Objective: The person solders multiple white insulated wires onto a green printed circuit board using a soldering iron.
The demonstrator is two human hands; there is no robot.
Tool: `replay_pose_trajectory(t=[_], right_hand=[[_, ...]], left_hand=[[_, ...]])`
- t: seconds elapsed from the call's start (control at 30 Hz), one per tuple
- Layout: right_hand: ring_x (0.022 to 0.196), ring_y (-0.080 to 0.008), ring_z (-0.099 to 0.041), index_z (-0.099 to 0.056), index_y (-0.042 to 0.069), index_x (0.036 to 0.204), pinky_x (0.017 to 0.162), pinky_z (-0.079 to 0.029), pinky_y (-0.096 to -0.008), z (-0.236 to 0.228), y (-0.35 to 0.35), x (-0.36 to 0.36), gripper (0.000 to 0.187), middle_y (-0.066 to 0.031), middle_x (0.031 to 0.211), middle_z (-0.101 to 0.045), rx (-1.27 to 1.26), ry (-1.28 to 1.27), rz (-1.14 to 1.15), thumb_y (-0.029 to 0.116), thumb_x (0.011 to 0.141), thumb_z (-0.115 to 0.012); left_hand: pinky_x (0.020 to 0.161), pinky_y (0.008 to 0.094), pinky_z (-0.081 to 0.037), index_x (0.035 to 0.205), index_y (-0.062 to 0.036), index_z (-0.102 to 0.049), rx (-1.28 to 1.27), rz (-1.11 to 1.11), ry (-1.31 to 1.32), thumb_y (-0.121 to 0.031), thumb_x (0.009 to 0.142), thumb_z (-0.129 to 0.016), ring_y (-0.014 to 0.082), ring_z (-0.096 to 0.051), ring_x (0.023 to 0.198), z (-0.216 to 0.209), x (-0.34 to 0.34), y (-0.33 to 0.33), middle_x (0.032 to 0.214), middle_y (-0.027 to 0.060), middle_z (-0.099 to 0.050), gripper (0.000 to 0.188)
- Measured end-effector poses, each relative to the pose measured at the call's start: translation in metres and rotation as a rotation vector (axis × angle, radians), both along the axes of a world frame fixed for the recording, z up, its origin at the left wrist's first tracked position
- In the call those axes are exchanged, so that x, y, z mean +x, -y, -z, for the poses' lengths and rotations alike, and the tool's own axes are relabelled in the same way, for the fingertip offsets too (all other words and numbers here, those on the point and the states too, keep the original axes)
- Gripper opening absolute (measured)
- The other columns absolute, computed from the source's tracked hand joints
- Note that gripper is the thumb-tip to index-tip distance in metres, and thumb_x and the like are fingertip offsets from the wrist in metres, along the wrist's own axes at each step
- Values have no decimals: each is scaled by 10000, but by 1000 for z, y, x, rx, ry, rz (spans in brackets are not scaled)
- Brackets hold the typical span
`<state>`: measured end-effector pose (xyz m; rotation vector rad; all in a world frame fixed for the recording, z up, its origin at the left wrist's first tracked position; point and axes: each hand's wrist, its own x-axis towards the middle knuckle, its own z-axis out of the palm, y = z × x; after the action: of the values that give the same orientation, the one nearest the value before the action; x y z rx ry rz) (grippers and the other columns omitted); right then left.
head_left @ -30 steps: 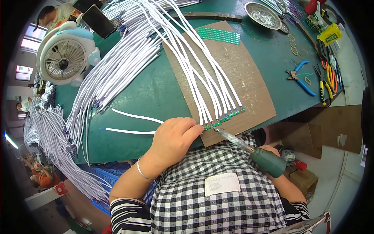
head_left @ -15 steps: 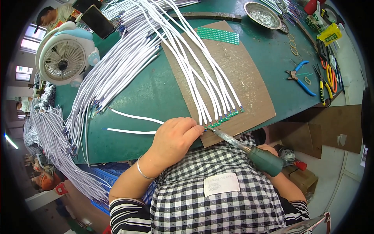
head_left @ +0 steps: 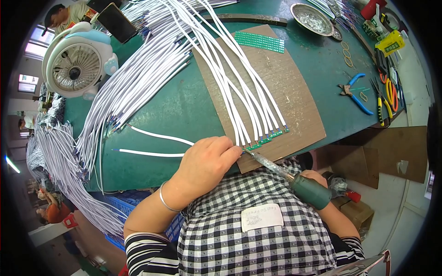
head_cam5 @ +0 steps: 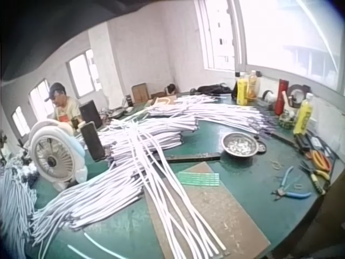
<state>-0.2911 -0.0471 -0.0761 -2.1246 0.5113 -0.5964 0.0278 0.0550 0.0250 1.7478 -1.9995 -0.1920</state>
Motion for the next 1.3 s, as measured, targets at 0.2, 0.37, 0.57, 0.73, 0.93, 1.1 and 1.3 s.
replay_pose_trajectory(t=[0.2, 0.37, 0.57, 0.73, 0.93, 1.1, 1.3], right_hand=[[793, -271, -649, -594, 74, 907, 708, -531, -352, -1, 3, -1, 323, -80, 847, -648, -10, -67, -60, 142, 655, -785], [765, -295, -637, -576, 63, 939, 686, -526, -359, 25, -1, -16, 375, -106, 817, -633, 63, 26, 1, 147, 645, -792], [740, -299, -632, -572, 62, 940, 670, -522, -362, 12, 2, -4, 391, -102, 802, -627, 17, 39, -44, 150, 632, -798], [692, -218, -629, -652, 15, 788, 636, -525, -298, -4, 1, 6, 163, -99, 768, -667, 40, 15, 1, 4, 666, -760], [691, -215, -625, -651, 34, 810, 637, -527, -306, -10, 4, 9, 162, -98, 760, -656, 0, -50, -50, 21, 685, -753], [703, -285, -627, -628, 65, 777, 650, -517, -351, -24, 3, 16, 126, -88, 719, -622, 1, 24, 125, 68, 667, -690], [717, -278, -636, -627, 57, 767, 669, -527, -350, -42, 8, 22, 82, -83, 733, -628, 159, 29, 166, 35, 688, -626]], left_hand=[[627, 352, -499, 860, -66, -625, 57, 7, 34, -52, 731, -646, 255, -607, 722, -5, -1, 1, 811, 70, -592, 131], [637, 354, -500, 857, -65, -619, 108, 8, 49, -59, 744, -637, 259, -603, 723, -9, -2, 2, 800, 71, -582, 115], [641, 363, -501, 868, -62, -616, 140, 11, 63, -66, 751, -632, 268, -605, 734, -11, -2, 2, 814, 77, -581, 118], [650, 366, -506, 882, -58, -617, 162, 5, 74, -69, 755, -631, 271, -611, 748, -12, -3, 2, 826, 80, -585, 128], [653, 365, -508, 887, -58, -620, 183, 9, 79, -69, 756, -628, 267, -614, 753, -13, -3, 3, 837, 79, -590, 132], [655, 364, -509, 891, -56, -623, 188, 3, 82, -70, 758, -622, 267, -614, 755, -14, -3, 2, 841, 78, -591, 134], [644, 365, -506, 882, -60, -624, 169, 0, 87, -74, 750, -626, 264, -613, 743, -14, -3, 3, 832, 75, -592, 133]])
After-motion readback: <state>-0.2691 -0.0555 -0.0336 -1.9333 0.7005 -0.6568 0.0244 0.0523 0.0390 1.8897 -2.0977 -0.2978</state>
